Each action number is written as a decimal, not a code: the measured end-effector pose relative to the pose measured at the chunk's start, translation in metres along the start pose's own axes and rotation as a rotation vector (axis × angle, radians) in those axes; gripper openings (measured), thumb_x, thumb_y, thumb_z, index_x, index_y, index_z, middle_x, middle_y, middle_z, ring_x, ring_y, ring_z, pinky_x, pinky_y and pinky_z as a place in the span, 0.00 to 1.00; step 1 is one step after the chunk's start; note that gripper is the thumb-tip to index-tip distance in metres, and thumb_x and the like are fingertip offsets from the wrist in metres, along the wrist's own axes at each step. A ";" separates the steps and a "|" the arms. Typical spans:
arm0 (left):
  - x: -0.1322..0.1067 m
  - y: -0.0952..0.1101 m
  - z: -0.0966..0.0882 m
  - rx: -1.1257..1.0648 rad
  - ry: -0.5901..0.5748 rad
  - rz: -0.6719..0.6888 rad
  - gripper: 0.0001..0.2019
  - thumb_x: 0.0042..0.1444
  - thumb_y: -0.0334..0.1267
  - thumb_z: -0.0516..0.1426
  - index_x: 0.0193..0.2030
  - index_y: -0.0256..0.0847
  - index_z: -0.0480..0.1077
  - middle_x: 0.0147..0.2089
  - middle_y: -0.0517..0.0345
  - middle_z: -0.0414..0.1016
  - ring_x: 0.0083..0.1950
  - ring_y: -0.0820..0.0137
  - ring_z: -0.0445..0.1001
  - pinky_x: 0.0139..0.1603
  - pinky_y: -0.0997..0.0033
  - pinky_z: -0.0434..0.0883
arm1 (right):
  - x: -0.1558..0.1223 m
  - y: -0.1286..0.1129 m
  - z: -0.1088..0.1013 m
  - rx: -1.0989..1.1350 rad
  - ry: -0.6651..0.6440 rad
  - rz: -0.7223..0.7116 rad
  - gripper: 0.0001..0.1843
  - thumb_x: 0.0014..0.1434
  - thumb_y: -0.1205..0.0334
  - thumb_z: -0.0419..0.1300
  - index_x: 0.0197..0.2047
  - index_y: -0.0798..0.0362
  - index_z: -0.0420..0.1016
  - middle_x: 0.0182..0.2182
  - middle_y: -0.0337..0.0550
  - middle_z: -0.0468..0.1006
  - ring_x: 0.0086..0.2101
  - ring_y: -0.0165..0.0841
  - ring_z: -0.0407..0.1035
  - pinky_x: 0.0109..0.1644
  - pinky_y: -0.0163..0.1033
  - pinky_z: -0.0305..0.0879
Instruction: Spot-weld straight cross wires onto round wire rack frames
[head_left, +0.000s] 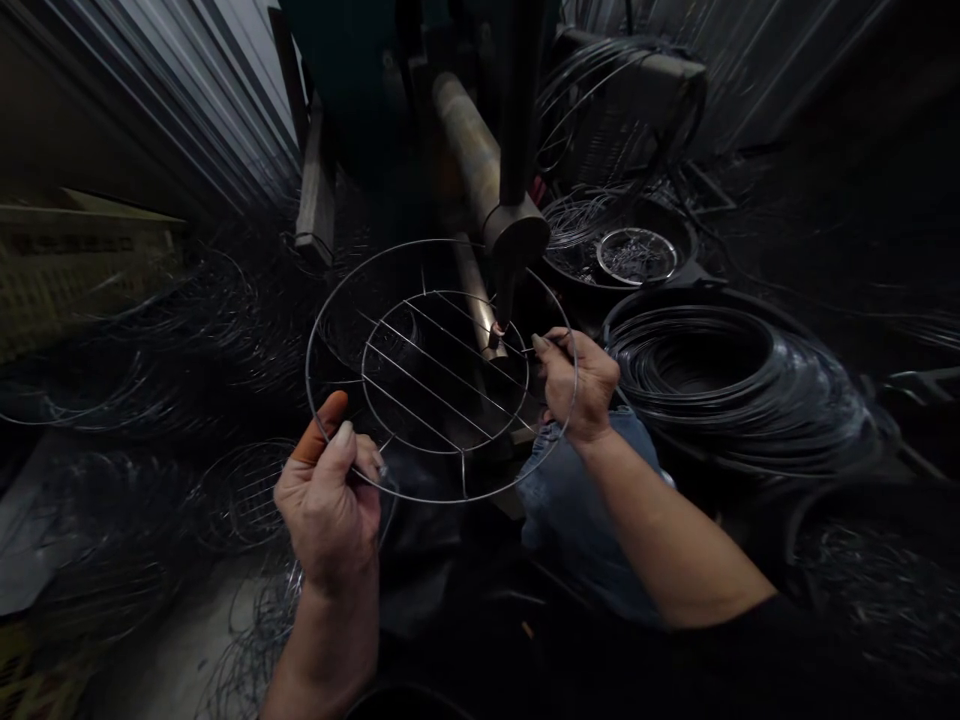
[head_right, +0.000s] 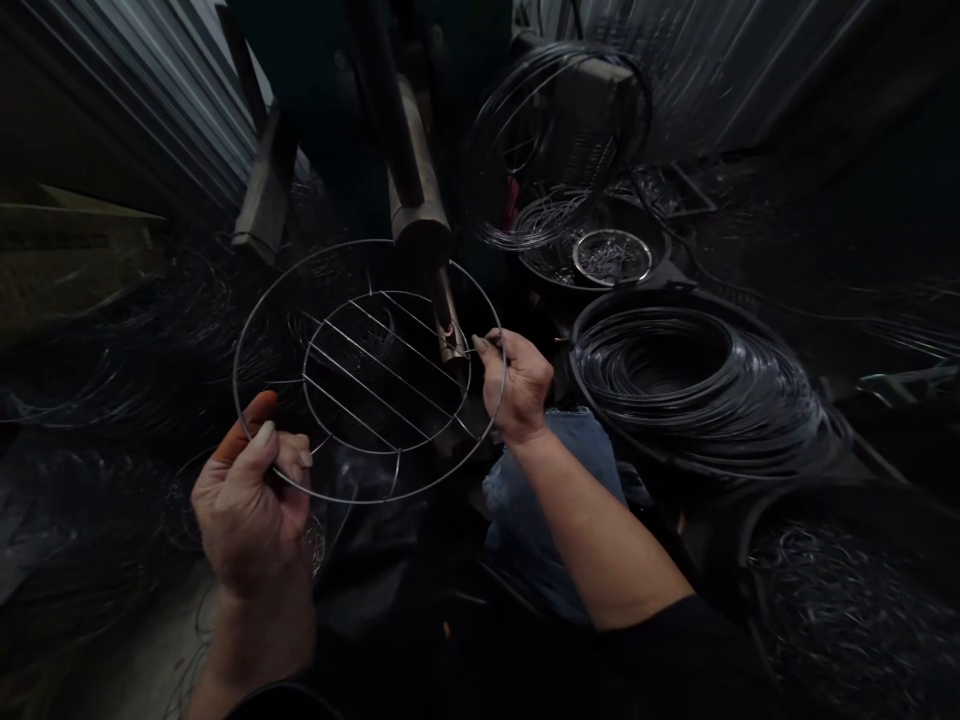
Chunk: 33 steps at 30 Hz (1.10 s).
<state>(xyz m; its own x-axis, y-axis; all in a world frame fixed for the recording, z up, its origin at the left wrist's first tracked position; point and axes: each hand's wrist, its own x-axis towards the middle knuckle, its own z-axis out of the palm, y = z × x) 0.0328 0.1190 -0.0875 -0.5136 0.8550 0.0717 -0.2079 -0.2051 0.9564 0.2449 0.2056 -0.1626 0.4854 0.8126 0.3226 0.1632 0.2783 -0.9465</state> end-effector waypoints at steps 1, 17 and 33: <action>-0.001 0.000 -0.001 0.000 0.008 0.001 0.14 0.52 0.30 0.59 0.46 0.35 0.77 0.15 0.63 0.64 0.19 0.77 0.63 0.28 0.75 0.65 | 0.003 -0.001 0.002 -0.046 0.009 -0.062 0.14 0.55 0.49 0.63 0.29 0.51 0.74 0.24 0.38 0.69 0.28 0.35 0.66 0.35 0.38 0.66; 0.003 -0.006 -0.007 -0.009 0.058 -0.044 0.15 0.51 0.31 0.60 0.46 0.37 0.77 0.15 0.63 0.65 0.20 0.76 0.63 0.27 0.75 0.64 | 0.026 -0.010 0.023 -0.281 -0.067 -0.297 0.12 0.59 0.59 0.61 0.24 0.50 0.70 0.24 0.40 0.72 0.29 0.37 0.68 0.39 0.40 0.65; -0.002 -0.017 -0.009 -0.008 0.079 -0.084 0.13 0.51 0.33 0.61 0.45 0.39 0.77 0.18 0.63 0.66 0.22 0.77 0.65 0.31 0.74 0.66 | 0.031 0.001 0.022 -0.183 -0.098 -0.199 0.09 0.58 0.59 0.62 0.27 0.52 0.72 0.25 0.37 0.70 0.29 0.34 0.66 0.38 0.37 0.64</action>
<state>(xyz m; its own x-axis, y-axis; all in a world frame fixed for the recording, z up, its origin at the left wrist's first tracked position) 0.0302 0.1169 -0.1068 -0.5580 0.8293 -0.0310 -0.2596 -0.1389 0.9557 0.2412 0.2423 -0.1534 0.3442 0.7996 0.4922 0.4037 0.3473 -0.8464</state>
